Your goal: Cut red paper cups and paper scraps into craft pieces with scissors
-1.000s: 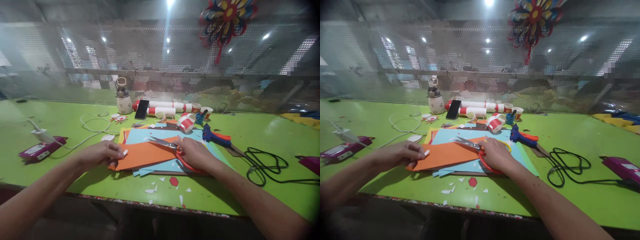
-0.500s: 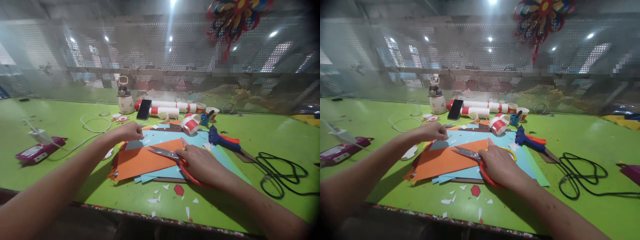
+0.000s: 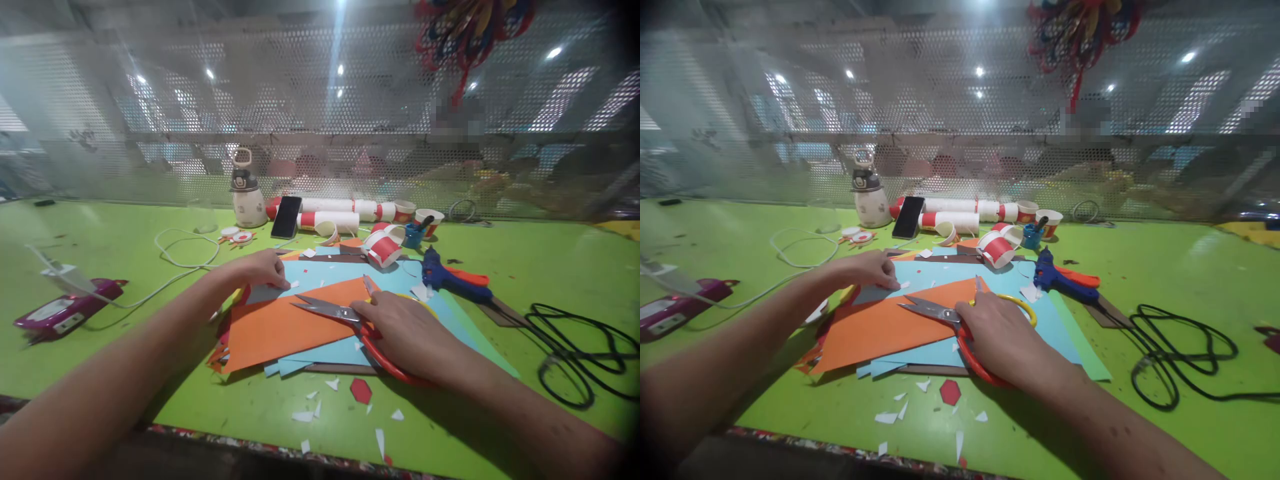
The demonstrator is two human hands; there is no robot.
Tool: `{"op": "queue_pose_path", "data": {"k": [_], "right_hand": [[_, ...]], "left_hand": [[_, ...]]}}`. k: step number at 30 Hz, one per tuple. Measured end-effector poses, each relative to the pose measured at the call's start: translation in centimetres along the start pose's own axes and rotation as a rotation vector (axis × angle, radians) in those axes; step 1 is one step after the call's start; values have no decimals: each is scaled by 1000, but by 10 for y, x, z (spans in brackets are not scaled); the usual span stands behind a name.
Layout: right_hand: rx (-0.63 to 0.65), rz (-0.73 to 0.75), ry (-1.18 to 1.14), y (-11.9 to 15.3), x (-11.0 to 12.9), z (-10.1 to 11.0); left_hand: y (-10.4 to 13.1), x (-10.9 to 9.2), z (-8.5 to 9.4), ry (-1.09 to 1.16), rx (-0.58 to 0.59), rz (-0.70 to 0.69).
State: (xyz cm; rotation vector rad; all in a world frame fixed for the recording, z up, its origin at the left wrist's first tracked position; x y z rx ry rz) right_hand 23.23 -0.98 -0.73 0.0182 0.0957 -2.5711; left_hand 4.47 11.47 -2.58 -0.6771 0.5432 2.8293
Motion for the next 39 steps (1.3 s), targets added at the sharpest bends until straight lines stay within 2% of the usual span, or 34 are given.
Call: {"op": "queue_pose_path", "data": {"k": [3,9,11,13,18,21,29,39], "right_hand": [[2,3,-10,0,1,0],[-15,12,-11,0,2,1],[-23,11,-5,0,2,2],[-25,15,1,0,3,4],[-12,10,46,0,4,5],[6,10,74,-1,5,2],[19,14,110,-1,4,0],[-11,20,71,-1,5,2]], "left_hand": [[2,2,5,20,-32,-16],[21,-4,44,81,-215,-78],[28,-10,48,83,-242,-102],[29,-16,41,62,-219,-125],[15,-22,6,-70,-137,-153],[7,-22,-6,-146,-143,-145],[2,-21,-20,-279,-59,-50],[8,-26,-19,-286,-51,-17]]}}
Point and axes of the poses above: each hand's wrist, its own y-axis away from the middle knuckle, its own z-axis out of the back of the hand, x = y × z, the point moved 10 cm from there along -y, towards the middle knuckle, and after that the axes turned 5 degrees about z, right-handed, at the moved point
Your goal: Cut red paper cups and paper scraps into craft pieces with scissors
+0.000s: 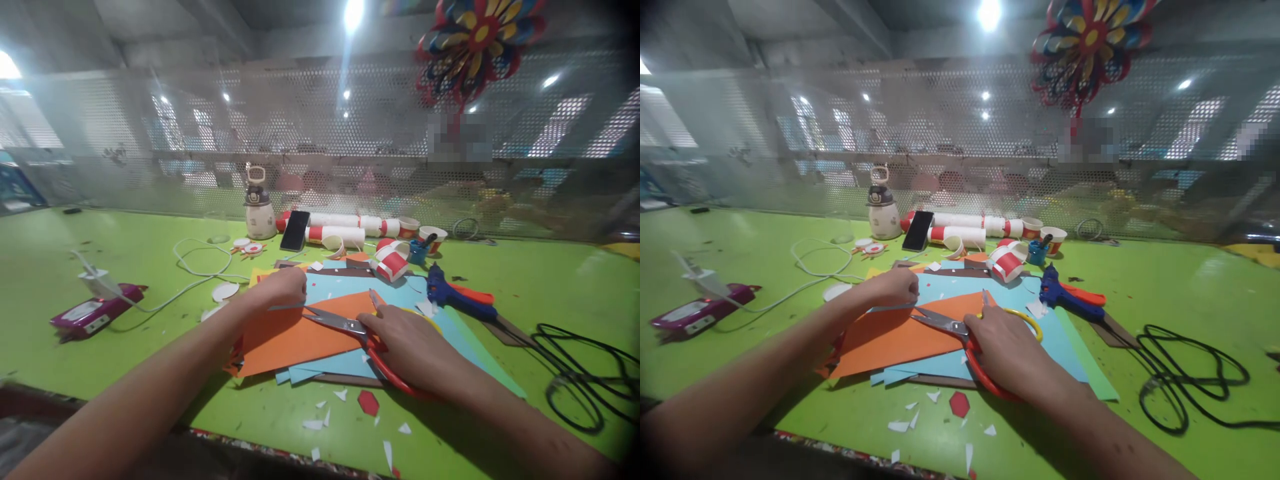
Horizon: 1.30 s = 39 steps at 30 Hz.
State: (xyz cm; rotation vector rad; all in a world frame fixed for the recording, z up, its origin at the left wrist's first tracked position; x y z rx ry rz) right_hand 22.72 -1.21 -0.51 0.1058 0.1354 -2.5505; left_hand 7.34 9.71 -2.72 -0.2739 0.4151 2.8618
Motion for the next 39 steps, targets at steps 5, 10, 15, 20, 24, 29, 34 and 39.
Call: {"op": "queue_pose_path", "data": {"k": [5,10,15,20,24,29,34,39], "right_hand": [[-28,-2,-39,-1,0,1],[-28,-9,-57,-1,-2,-1],[-16,-12,-73,0,-4,-4],[-7,-15,-78,1,-5,-4],[8,-26,-97,0,-5,-5],[1,-20,-126,-2,-8,-12],[-3,-2,-142,0,-10,-18],[-13,-4,-145,0,-10,-18]], "left_hand": [[3,0,-1,15,-22,-7],[0,4,-1,63,-18,-35],[-2,17,12,164,-1,-42],[-1,27,21,307,-39,-59],[1,46,39,379,-99,-39],[2,108,70,373,-170,154],[-5,155,68,358,-168,333],[-12,172,53,334,-133,413]]}}
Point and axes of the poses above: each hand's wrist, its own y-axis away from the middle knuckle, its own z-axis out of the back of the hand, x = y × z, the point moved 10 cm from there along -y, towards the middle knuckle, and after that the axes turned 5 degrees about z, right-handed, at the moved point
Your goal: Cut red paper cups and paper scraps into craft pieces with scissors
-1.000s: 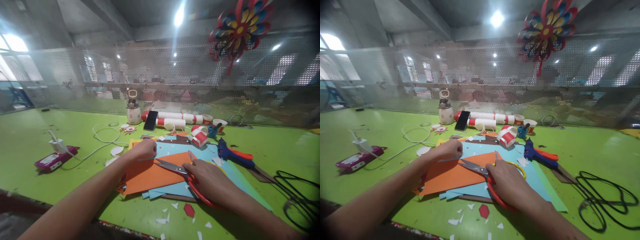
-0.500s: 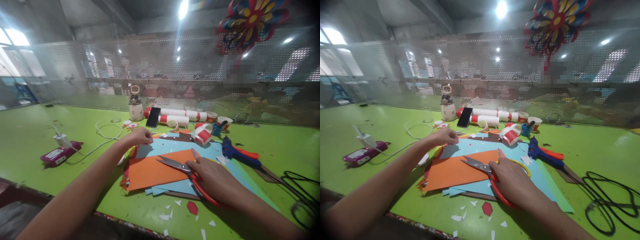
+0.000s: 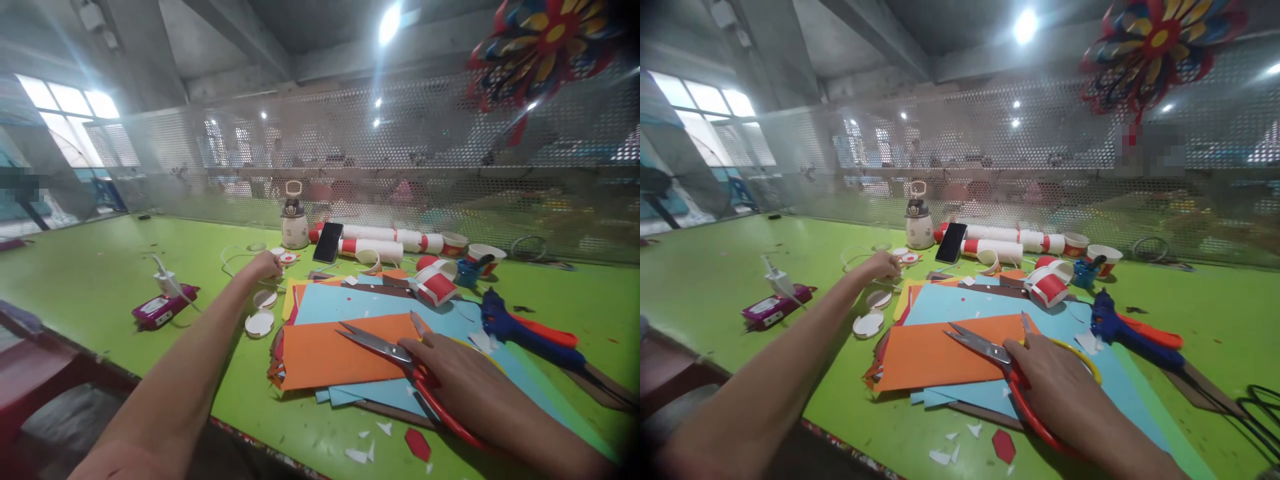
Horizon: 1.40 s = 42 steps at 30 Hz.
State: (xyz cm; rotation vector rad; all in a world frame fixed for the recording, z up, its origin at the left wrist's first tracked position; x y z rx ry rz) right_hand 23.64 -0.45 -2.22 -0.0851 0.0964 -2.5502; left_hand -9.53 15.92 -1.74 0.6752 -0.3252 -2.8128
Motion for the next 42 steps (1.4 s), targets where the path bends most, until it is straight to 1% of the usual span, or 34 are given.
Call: {"op": "queue_pose_path", "data": {"k": [3,6,10,12,14,15,17,19,22,23,25,27,29,33,37,40,42], "right_hand": [[10,4,-10,-1,0,-2],[17,0,-16,0,0,-3],[18,1,-16,0,-1,-4],[21,1,-14,0,-1,-4],[12,-2,-6,-1,-1,-2],[7,-2,-1,-1,0,0],[1,-4,9,-2,2,3],[2,-7,14,-2,4,5],[-3,-18,13,-2,5,6],[-3,-20,12,-1,4,6],[-7,-22,8,-1,4,6],[-13,-22,2,0,5,7],[-21,-20,-7,0,6,9],[-31,-18,-27,1,7,11],[-35,-20,-31,2,5,9],[-34,-24,-35,2,4,8],[-33,-23,-38,2,4,8]], "left_hand": [[-3,7,-4,-25,16,19],[-4,12,-3,-48,7,26],[-4,16,10,-81,-63,40],[-1,12,18,-96,-105,33],[3,-1,22,-105,-130,-3],[6,-11,22,-107,-132,-34],[10,-39,16,-110,-115,-120],[15,-74,3,-114,-82,-224],[18,-123,-26,-129,-21,-353],[17,-135,-36,-138,-5,-376],[13,-152,-55,-159,18,-397],[6,-160,-69,-177,35,-398],[-1,-163,-80,-185,46,-394],[-12,-163,-90,-166,48,-397],[-14,-164,-91,-103,38,-416],[-11,-166,-86,-33,27,-456],[-6,-169,-80,25,18,-508]]}}
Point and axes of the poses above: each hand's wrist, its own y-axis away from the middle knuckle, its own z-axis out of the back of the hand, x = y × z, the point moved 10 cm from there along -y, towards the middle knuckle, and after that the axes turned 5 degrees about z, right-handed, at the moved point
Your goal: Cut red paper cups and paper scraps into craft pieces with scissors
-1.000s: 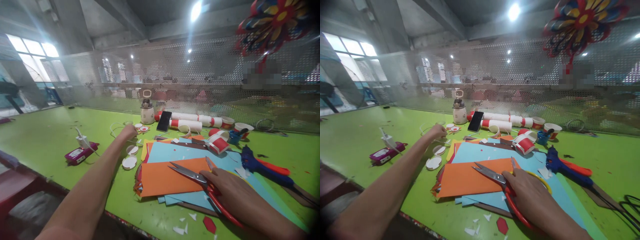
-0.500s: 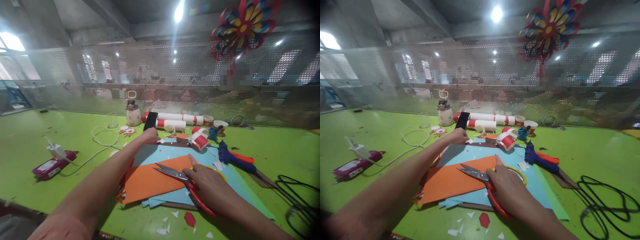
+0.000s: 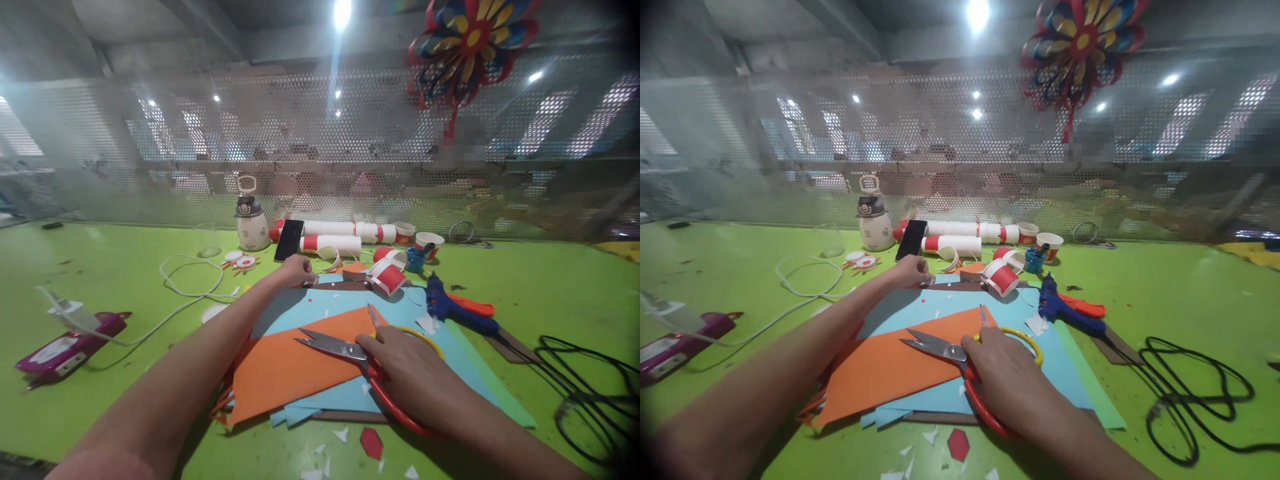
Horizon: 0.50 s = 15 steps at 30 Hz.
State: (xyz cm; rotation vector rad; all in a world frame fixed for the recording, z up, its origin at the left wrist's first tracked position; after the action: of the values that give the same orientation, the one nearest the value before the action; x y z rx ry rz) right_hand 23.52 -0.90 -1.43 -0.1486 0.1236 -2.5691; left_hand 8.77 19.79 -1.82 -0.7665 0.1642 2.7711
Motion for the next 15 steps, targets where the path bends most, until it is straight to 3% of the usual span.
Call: {"op": "queue_pose_path", "data": {"k": [6,12,15], "right_hand": [[-11,11,2,1,0,2],[-38,16,18,0,0,2],[-44,17,29,0,1,3]], "left_hand": [[34,-28,26,218,-120,-203],[113,-72,56,422,-243,-462],[152,-91,68,533,-286,-662]]}}
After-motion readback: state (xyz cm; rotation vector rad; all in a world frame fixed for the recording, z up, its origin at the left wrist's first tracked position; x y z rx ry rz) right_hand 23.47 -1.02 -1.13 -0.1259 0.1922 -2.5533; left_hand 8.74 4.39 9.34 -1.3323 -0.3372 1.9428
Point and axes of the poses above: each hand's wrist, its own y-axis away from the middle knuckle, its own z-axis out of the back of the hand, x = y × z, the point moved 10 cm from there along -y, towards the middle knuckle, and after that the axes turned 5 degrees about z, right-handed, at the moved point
